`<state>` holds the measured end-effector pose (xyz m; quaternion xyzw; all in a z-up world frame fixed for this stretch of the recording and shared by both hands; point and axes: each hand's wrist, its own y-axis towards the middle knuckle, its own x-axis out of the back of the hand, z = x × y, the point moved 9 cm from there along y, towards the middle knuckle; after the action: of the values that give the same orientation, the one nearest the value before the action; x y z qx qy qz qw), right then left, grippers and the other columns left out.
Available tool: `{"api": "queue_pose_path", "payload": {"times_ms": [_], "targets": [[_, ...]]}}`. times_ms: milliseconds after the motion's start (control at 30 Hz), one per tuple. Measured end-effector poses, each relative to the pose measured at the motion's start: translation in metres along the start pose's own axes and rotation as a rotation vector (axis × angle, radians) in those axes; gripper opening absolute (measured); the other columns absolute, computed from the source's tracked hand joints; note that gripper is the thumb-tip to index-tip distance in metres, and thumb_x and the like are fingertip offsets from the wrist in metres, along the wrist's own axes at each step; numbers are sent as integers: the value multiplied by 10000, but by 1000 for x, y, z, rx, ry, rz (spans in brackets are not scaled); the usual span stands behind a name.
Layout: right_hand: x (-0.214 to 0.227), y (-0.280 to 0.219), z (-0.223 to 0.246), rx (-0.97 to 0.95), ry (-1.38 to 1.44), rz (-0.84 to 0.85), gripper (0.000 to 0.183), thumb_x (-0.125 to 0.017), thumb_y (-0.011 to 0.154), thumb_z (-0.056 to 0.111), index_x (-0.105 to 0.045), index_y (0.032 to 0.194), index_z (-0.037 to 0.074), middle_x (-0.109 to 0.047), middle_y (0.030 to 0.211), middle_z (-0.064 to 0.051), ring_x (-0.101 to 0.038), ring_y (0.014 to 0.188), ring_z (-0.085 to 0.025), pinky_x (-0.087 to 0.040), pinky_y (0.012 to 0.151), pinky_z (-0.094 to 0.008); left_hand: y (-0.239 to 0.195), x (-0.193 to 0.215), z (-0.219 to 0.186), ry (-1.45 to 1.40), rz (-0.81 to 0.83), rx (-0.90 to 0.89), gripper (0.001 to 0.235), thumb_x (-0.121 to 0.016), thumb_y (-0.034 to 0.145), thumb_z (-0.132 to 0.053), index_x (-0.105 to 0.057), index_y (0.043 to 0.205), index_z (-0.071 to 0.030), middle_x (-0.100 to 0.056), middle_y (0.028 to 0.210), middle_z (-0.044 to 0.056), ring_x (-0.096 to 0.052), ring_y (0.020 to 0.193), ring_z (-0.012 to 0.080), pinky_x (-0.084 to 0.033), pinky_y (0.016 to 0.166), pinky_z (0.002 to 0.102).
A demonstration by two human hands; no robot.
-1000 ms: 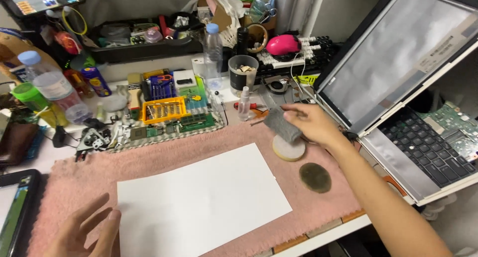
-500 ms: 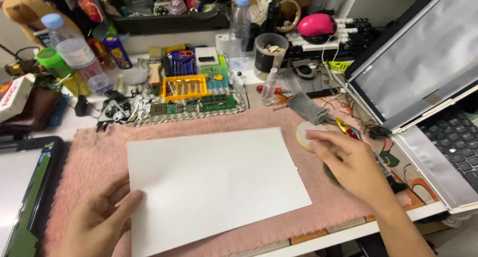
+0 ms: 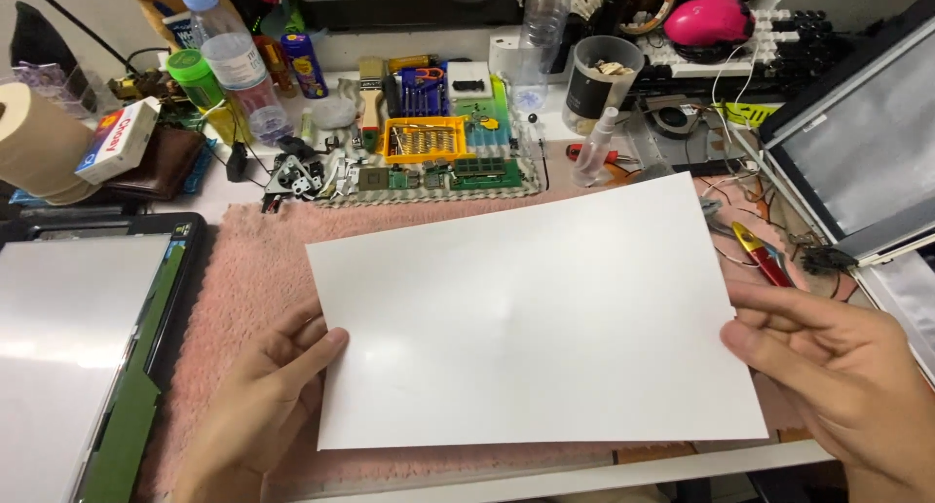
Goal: The person cleans a white sheet of paper on a pink towel using a brush, then rubs the surface with their hands, and finally wipes it with a cloth and a round pad. The person handles the paper and cleaning tools throughout the process.
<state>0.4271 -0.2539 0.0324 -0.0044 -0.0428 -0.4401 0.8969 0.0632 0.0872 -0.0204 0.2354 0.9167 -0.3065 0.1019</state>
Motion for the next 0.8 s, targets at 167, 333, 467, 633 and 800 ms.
{"api": "queue_pose_path", "payload": {"times_ms": [167,333,467,633,800], "targets": [[2,5,11,-124,-255,-169,583,-796,910,-126,-775,1492,-122,-796,1189,-224,-694,1100,-260,-531,1047,-329,0,2,4,44,-35,16,509,-558,1103,55,-663,1599,8,-783,1456,201,-699,1319,296,-526,1105,404],[7,24,43,151,-530,-137,375,-775,1059,97,-836,1420,17,-880,1018,-122,-741,725,-162,-580,746,-267,12,14,19,23,-73,-6,435,-471,1147,70,-595,1563,45,-736,1497,300,-668,1305,435,-495,1077,545],[36,23,70,230,-794,-291,223,-785,1088,102,-901,1277,76,-891,1049,-39,-722,838,-104,-562,820,-275,36,47,21,502,-197,127,525,-649,1167,-106,-687,1691,-113,-883,1436,179,-699,969,442,-404,672,486],[54,29,62,123,-926,-274,246,-809,1046,189,-917,1263,144,-896,1096,0,-684,800,-156,-538,827,-317,8,-2,12,182,-215,37,481,-408,1206,122,-571,1648,25,-693,1606,218,-635,1417,427,-457,1166,571],[59,43,27,-73,-1094,-105,288,-846,975,337,-944,1230,248,-928,1061,55,-658,749,-177,-524,817,-339,9,4,21,191,-188,81,521,-439,1208,73,-605,1686,-51,-730,1601,163,-657,1344,428,-473,1068,596]]}}
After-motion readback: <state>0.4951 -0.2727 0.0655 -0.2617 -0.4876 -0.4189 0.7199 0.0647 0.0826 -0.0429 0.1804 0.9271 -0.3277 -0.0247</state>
